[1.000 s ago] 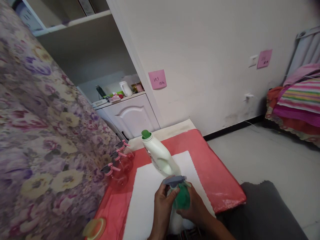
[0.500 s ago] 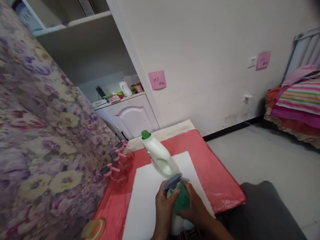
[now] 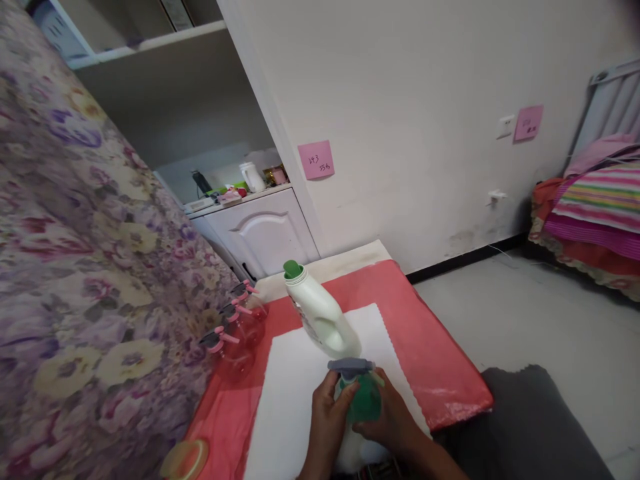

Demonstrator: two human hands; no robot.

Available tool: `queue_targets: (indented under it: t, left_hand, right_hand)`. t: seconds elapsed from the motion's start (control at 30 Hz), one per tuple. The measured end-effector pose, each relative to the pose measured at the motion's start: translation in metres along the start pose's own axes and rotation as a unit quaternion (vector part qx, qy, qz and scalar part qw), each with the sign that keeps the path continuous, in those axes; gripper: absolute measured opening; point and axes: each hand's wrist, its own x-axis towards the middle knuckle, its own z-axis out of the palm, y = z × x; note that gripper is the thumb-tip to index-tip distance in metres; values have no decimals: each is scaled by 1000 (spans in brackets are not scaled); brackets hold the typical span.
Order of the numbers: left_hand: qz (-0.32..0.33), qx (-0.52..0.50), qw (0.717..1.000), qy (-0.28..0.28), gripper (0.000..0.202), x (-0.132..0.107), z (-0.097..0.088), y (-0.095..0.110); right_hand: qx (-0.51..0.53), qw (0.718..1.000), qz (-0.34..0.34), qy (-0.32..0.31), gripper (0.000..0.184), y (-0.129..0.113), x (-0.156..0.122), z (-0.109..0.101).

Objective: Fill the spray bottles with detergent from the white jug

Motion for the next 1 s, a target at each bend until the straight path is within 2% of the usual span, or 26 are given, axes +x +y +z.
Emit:
queue_targets:
  t: [0.2,0.37,0.53,0.8,0.9,1.0]
  left_hand:
    - [8,-8,1000,-24,27,2,-2,-5]
    - [5,-10,1000,4,29,-3,2,-6]
    - [-1,-38,999,35,31,-7,9,-2]
    - [3,-30,996,83,25,0,15,-4]
    - [-3,-56,994,91,34,0,15,-9]
    - [-3,-77,993,95,28,0,15,-12]
  right_hand:
    - [2,1000,7,-7,85,-6,-1,-3]
    - [-9,1000,-5,-7,83,-12,0,-3]
    - [-30,999,-23,-2,72,-1,4,3]
    - [-33,999,-34,-6,76,6,4,5]
    - [-50,998,-33,-10,72,7,3,5]
    - [-35,999,-13,2,76,7,1,5]
